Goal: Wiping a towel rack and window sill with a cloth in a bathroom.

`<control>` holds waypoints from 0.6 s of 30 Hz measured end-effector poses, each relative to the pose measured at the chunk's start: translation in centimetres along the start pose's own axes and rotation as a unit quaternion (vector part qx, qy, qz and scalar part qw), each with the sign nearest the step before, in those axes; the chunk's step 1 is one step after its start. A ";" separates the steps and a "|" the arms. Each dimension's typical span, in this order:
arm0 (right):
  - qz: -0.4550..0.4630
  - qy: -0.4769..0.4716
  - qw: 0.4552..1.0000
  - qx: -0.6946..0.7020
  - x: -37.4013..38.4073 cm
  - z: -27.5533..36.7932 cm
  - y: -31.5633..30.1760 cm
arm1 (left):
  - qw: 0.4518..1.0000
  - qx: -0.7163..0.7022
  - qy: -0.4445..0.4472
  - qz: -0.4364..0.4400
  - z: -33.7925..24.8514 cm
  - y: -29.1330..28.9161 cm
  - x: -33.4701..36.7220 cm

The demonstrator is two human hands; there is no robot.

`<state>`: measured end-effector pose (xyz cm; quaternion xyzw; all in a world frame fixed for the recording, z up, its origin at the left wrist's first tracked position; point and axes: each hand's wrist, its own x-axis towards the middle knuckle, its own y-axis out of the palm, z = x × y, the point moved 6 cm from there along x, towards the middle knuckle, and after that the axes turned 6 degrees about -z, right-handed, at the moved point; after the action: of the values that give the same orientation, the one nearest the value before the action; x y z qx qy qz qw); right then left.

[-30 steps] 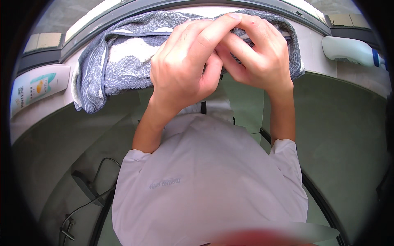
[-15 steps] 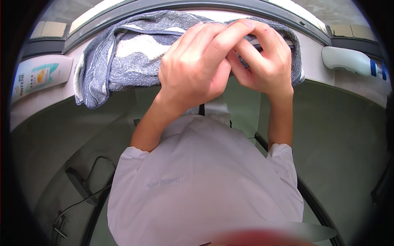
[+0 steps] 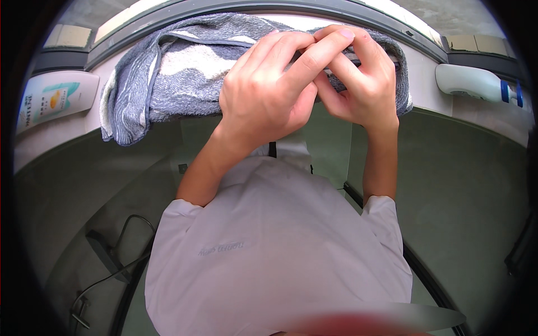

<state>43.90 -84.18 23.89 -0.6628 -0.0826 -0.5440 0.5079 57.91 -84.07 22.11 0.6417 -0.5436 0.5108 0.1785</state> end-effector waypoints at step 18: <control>-0.001 -0.002 1.000 -0.006 0.0 0.1 -0.2 | 1.000 -0.002 -0.008 0.009 0.0 0.0 -0.1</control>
<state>43.87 -84.02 24.04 -0.6668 -0.0809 -0.5435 0.5034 57.88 -84.03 22.02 0.6402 -0.5522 0.5060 0.1708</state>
